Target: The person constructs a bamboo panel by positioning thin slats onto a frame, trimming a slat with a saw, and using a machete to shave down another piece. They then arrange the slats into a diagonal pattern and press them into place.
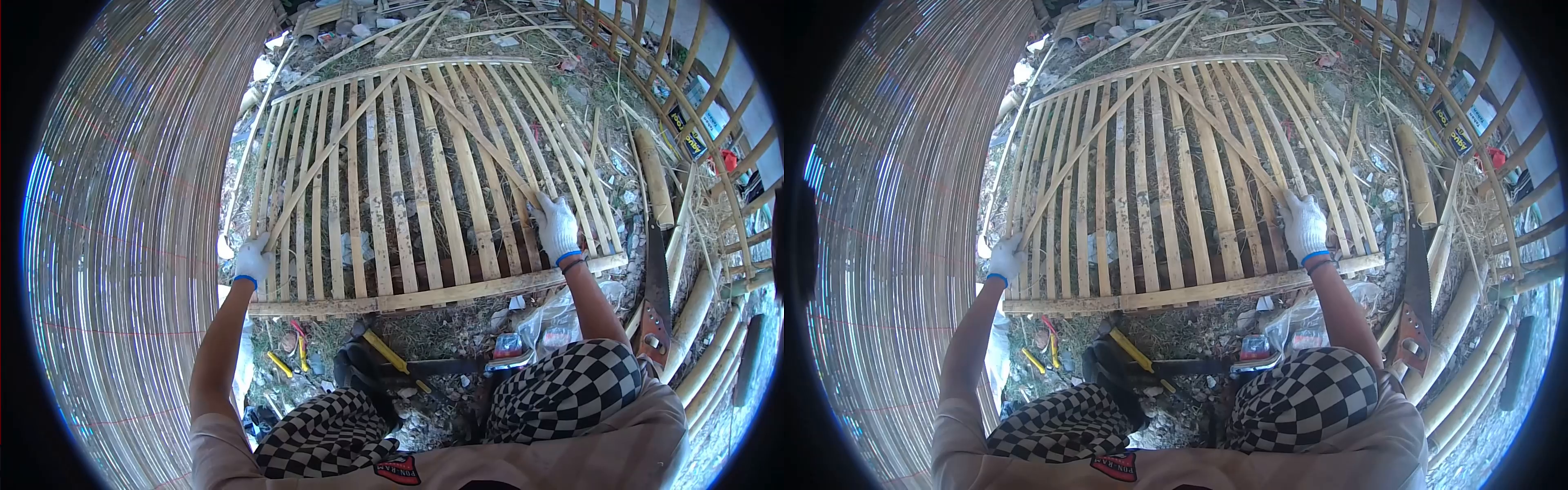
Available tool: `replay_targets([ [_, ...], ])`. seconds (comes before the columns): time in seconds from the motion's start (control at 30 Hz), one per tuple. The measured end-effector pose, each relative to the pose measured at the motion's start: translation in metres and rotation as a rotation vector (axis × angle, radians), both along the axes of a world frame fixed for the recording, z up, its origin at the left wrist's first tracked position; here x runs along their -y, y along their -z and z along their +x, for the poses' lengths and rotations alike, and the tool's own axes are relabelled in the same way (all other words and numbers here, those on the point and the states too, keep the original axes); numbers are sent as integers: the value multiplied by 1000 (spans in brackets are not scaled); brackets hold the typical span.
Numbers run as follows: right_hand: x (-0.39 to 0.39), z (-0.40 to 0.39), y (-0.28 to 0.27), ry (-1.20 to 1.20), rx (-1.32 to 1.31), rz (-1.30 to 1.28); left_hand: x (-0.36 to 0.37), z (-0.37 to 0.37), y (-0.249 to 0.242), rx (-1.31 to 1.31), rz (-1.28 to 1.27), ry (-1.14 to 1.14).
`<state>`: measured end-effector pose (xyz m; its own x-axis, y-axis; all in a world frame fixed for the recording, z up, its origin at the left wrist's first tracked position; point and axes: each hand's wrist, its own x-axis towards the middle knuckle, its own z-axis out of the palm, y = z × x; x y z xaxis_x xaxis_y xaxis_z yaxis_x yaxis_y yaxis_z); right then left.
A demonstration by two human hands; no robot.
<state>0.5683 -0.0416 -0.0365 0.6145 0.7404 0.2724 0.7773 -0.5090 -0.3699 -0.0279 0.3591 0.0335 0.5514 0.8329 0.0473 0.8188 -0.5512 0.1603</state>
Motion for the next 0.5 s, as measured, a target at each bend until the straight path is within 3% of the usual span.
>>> replay_targets([
  [0.5, 0, 4, -1, -17, -6, 8, -1, 7, -10, -31, -89, -70],
])
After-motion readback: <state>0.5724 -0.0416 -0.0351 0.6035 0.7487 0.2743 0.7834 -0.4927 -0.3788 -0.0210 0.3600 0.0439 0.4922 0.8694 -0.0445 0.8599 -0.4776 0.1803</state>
